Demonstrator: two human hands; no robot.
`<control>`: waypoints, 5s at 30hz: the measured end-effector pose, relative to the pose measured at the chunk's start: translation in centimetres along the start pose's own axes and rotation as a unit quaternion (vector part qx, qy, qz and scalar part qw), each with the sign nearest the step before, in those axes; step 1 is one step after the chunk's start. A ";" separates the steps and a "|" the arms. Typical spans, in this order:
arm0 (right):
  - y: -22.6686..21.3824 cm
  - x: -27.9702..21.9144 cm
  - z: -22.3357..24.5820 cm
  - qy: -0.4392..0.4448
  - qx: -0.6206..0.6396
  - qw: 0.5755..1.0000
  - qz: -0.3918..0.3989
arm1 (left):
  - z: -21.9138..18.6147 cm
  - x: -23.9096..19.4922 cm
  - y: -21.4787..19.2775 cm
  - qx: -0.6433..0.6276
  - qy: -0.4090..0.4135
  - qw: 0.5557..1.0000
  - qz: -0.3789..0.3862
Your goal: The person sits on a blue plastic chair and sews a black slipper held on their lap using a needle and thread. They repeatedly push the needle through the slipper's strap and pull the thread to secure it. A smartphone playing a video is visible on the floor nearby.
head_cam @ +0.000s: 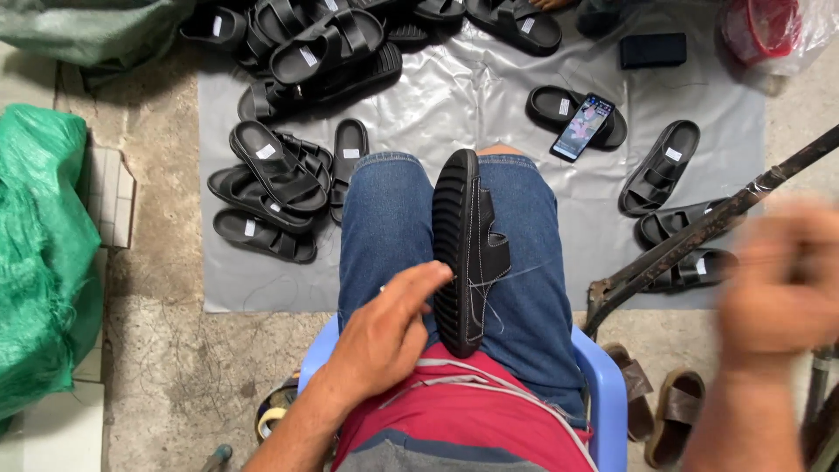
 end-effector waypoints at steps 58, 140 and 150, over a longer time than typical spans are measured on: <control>-8.5 8.7 17.1 -0.315 0.466 0.774 0.291 | 2.3 1.1 2.6 -0.017 0.016 0.971 -0.236; -9.0 4.8 18.8 -0.411 0.380 0.803 0.205 | 2.8 -1.7 4.4 0.039 0.047 0.961 -0.270; -9.5 5.2 18.8 -0.377 0.343 0.825 0.245 | 3.2 -1.5 4.6 0.038 0.045 0.963 -0.262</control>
Point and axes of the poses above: each hand's wrist, its own x-axis towards the middle knuckle, its own y-axis out of the palm, z = x × y, the point moved 4 cm from there along x, towards the middle knuckle, and after that the axes turned 15 degrees about -y, right-handed, at the moved point
